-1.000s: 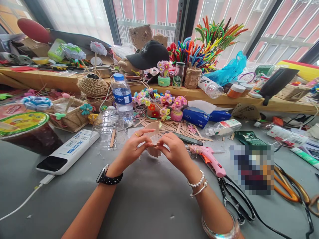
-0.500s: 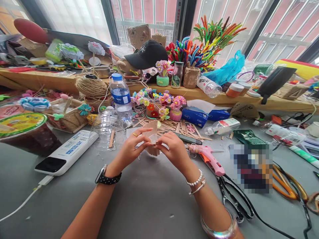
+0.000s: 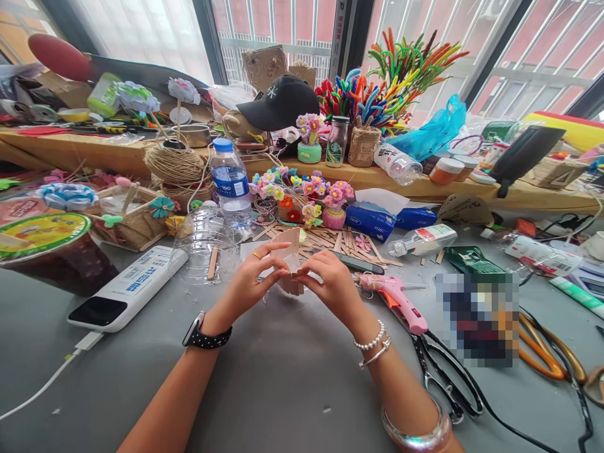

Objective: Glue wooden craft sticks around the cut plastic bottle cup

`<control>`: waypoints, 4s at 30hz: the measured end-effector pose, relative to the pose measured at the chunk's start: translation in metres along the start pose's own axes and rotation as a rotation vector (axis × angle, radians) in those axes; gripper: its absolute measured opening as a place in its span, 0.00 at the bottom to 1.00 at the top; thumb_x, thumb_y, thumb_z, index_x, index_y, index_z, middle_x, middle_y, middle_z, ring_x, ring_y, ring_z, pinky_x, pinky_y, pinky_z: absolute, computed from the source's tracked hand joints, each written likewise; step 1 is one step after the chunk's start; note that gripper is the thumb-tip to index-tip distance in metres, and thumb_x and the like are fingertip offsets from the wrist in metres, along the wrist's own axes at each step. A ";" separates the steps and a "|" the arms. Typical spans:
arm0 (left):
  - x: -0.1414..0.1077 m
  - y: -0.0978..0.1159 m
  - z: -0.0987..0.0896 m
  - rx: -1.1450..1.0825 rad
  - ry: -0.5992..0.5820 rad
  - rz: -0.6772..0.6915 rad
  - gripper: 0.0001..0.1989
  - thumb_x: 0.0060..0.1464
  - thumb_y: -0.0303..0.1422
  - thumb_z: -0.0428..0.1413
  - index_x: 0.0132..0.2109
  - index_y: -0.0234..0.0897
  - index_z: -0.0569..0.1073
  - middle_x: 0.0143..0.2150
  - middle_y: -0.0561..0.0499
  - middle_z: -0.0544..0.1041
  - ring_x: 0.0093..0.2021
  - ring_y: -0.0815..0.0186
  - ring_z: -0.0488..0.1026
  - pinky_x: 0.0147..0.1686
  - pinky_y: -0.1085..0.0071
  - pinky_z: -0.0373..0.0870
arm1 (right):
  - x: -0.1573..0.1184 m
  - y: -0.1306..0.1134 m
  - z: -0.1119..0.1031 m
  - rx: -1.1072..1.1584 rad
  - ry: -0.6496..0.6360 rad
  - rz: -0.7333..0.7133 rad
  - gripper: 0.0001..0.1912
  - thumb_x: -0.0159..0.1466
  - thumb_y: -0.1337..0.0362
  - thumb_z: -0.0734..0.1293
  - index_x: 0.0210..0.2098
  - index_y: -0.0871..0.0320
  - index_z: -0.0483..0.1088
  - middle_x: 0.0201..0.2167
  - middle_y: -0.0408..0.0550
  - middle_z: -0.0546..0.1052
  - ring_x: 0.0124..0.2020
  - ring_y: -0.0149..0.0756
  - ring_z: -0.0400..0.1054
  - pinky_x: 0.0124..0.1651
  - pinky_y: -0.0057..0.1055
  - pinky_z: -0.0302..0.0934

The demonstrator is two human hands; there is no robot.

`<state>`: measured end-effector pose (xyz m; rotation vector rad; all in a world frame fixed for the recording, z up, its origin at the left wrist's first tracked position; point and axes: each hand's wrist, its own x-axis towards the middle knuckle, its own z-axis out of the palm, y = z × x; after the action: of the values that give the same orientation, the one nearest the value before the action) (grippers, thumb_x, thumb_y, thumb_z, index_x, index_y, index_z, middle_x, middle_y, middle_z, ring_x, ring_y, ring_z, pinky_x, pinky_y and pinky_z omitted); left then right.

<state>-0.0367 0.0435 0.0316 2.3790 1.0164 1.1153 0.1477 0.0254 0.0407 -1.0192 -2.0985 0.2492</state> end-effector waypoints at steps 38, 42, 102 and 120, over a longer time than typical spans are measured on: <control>-0.003 0.036 -0.002 -0.474 -0.661 -0.375 0.13 0.50 0.41 0.51 0.34 0.34 0.71 0.27 0.52 0.73 0.27 0.71 0.70 0.26 0.77 0.65 | -0.074 0.009 -0.038 0.526 -0.058 0.660 0.12 0.56 0.56 0.63 0.35 0.57 0.65 0.30 0.46 0.73 0.33 0.32 0.70 0.39 0.31 0.65; -0.006 0.040 0.017 -0.387 -0.811 -0.450 0.16 0.49 0.44 0.51 0.34 0.35 0.69 0.26 0.53 0.72 0.24 0.70 0.70 0.23 0.77 0.63 | -0.078 0.007 -0.041 0.494 -0.173 0.658 0.10 0.57 0.57 0.62 0.34 0.58 0.65 0.29 0.45 0.73 0.33 0.31 0.69 0.39 0.30 0.64; -0.006 0.028 0.041 -0.101 -0.655 -0.385 0.09 0.48 0.36 0.51 0.38 0.37 0.65 0.24 0.56 0.71 0.20 0.70 0.69 0.22 0.77 0.59 | -0.107 0.058 -0.057 -0.508 0.048 0.916 0.31 0.46 0.39 0.61 0.32 0.61 0.66 0.32 0.55 0.71 0.34 0.45 0.65 0.36 0.38 0.58; -0.006 0.036 0.047 -0.141 -0.581 -0.467 0.13 0.54 0.41 0.44 0.29 0.37 0.64 0.18 0.55 0.70 0.19 0.70 0.65 0.22 0.77 0.57 | -0.098 0.040 -0.061 -0.567 0.339 0.914 0.21 0.49 0.50 0.63 0.37 0.57 0.63 0.35 0.52 0.70 0.33 0.41 0.64 0.30 0.32 0.55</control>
<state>0.0131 0.0148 0.0177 2.0080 1.1348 0.2894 0.2519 -0.0292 0.0087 -2.1542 -1.2877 -0.0943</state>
